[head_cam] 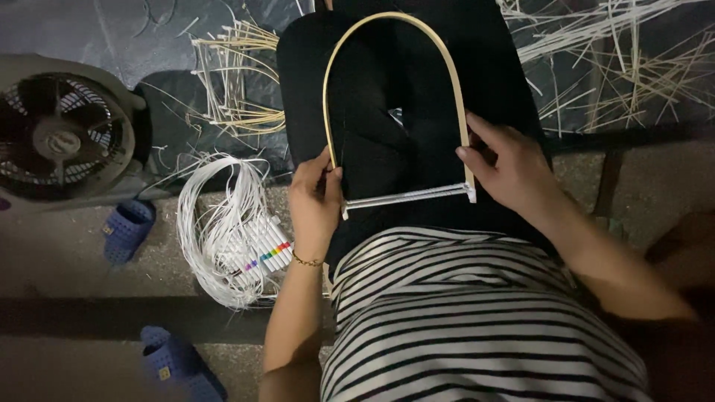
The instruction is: The recorder is shown assembling a bamboo-like structure, wrapping white strips around wooden frames to secure them.
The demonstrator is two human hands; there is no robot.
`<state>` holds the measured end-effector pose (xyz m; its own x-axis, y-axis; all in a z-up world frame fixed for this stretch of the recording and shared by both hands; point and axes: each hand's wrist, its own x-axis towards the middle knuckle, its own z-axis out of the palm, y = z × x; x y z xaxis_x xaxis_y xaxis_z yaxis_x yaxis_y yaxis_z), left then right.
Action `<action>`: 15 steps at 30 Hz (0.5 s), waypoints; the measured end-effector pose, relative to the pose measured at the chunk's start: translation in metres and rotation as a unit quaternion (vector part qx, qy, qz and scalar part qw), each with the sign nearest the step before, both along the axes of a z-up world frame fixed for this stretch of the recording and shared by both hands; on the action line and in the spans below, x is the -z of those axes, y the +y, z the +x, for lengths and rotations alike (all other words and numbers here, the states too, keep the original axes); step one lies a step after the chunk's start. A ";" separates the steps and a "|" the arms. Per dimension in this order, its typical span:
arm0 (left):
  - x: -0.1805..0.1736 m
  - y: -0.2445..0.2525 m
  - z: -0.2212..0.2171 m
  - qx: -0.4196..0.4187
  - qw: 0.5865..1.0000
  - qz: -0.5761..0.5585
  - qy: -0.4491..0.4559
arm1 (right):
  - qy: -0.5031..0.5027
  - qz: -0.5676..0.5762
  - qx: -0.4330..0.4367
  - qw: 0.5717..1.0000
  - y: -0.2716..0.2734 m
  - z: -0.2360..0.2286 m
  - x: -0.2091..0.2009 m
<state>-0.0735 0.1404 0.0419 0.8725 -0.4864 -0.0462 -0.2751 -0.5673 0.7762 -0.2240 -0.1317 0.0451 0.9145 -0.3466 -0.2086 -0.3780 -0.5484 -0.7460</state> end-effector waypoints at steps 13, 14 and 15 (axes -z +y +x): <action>0.010 0.001 0.001 -0.043 0.998 -0.014 0.034 | 0.209 0.152 0.035 0.965 -0.020 0.025 0.002; 0.012 0.002 0.000 -0.037 0.999 -0.014 0.016 | 0.197 0.169 0.035 0.965 -0.021 0.024 0.007; 0.013 0.003 0.001 -0.039 0.999 -0.014 0.016 | 0.197 0.168 0.033 0.965 -0.022 0.025 0.006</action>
